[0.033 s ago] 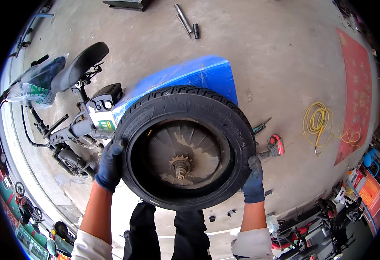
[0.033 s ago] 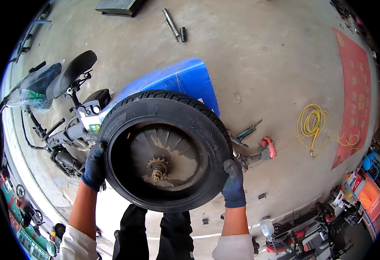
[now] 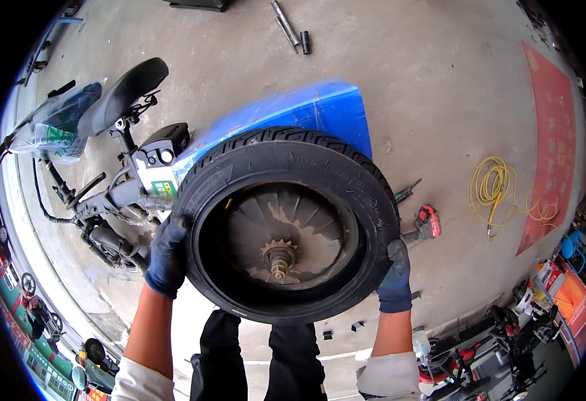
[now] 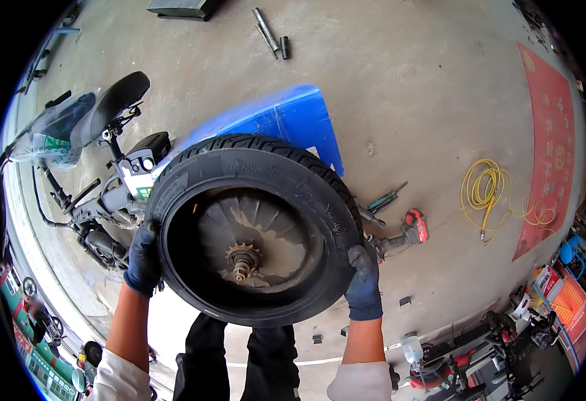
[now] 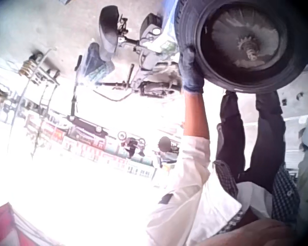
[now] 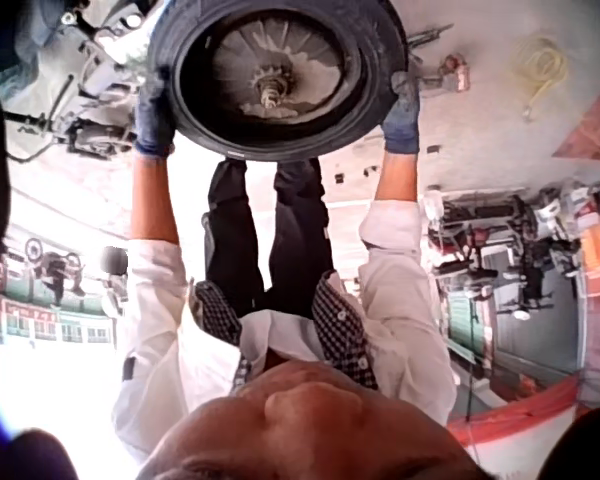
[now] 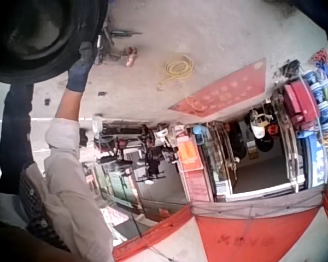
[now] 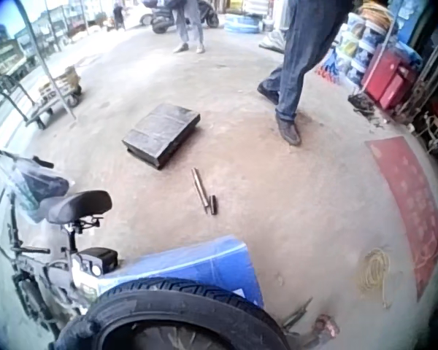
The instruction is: The person unpacks a new tire from plastic wrapping using shears, then removes the old tire from a scooter wheel rim using pliers. They proceed to mount the new tire onto the rim, using a tire lever to pry the tire bead over the rim edge and seating it into place.
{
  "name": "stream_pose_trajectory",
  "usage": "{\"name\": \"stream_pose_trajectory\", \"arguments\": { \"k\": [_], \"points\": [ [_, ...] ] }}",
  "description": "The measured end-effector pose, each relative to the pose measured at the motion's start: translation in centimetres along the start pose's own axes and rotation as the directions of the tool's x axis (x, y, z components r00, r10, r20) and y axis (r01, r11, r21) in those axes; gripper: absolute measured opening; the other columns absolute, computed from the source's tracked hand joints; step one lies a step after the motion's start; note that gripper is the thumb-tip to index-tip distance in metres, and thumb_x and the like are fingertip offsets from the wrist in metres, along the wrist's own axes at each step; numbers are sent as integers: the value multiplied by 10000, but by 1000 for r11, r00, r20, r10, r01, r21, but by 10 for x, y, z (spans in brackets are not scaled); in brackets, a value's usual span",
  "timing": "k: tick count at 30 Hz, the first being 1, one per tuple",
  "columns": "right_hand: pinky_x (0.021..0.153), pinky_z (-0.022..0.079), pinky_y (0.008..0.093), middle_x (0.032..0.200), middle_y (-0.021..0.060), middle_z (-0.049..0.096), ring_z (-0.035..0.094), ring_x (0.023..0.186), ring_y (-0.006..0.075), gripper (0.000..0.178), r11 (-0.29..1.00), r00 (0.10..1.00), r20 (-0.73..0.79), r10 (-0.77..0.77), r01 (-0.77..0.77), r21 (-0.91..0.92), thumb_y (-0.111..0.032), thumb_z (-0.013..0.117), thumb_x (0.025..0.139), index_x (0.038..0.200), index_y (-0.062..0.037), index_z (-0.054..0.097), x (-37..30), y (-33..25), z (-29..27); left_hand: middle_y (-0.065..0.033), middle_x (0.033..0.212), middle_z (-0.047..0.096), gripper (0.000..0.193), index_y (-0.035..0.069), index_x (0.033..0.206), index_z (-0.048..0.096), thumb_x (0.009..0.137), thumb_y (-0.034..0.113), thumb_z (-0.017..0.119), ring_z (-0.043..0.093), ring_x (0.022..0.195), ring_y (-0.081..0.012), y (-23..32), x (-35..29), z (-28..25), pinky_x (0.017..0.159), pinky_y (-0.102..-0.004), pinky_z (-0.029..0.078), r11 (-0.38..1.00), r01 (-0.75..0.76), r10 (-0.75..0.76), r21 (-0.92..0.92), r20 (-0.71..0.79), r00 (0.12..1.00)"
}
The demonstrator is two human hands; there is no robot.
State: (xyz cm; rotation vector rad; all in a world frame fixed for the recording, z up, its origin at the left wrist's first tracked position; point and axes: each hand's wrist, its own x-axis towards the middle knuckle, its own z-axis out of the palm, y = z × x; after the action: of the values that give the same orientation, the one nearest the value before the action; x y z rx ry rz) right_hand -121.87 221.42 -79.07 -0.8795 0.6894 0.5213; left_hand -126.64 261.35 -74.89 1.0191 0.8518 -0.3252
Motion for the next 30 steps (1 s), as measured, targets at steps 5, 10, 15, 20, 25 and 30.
{"name": "stream_pose_trajectory", "arguments": {
  "k": [5, 10, 15, 20, 25, 30],
  "points": [
    [998, 417, 329, 1041, 11, 513, 520, 1006, 141, 313, 996, 993, 121, 14, -3, -91, -255, 503, 936, 1162, -44, 550, 36, -5, -17, -95, 1182, 609, 534, -25, 1275, 532, 898, 347, 603, 574, 1056, -179, -19, -2, -6, 968, -302, 430, 998, -67, 65, -11, -154, 986],
    [1040, 419, 351, 1289, 31, 569, 540, 1168, 172, 395, 984, 983, 180, 48, -16, -178, -332, 521, 972, 1274, -78, 531, 68, -6, -33, -98, 1212, 585, 516, -38, 1311, 495, 931, 302, 574, 544, 1087, -161, -11, 1, 10, 972, -290, 416, 984, -94, 111, 148, -114, 987],
    [1040, 394, 320, 1275, 49, 568, 527, 1161, 158, 445, 910, 998, 63, 29, 0, -414, -354, 443, 1009, 1328, -48, 500, 73, -15, 9, -161, 1353, 462, 646, 29, 1465, 270, 904, 112, 581, 497, 1187, -231, 24, 8, 42, 1030, -363, 397, 860, -215, 346, 463, -219, 912],
    [950, 396, 268, 1113, 74, 590, 517, 1025, 144, 424, 575, 964, 49, -260, 195, -794, -326, 403, 1028, 1248, 16, 522, 65, -20, 39, -159, 1241, 571, 513, -52, 1321, 463, 957, 294, 569, 522, 1126, -192, 14, 22, 50, 991, -299, 397, 828, -230, 358, 512, -167, 919],
    [981, 393, 275, 1159, 91, 597, 526, 1067, 157, 402, 530, 939, 71, -338, 252, -810, -267, 346, 1048, 1254, 34, 515, 70, -8, 16, -130, 1188, 604, 537, -49, 1292, 493, 959, 365, 569, 546, 1069, -180, 16, 29, 49, 968, -304, 411, 778, -226, 361, 586, -123, 924],
    [1056, 368, 303, 1298, 88, 548, 505, 1188, 164, 430, 604, 967, 121, -225, 236, -762, -290, 379, 1035, 1316, 18, 486, 73, -1, -20, -113, 1146, 621, 525, -48, 1262, 528, 940, 361, 597, 550, 1026, -143, 7, 40, 20, 926, -284, 432, 872, -171, 251, 459, -119, 961]
  ]
}}
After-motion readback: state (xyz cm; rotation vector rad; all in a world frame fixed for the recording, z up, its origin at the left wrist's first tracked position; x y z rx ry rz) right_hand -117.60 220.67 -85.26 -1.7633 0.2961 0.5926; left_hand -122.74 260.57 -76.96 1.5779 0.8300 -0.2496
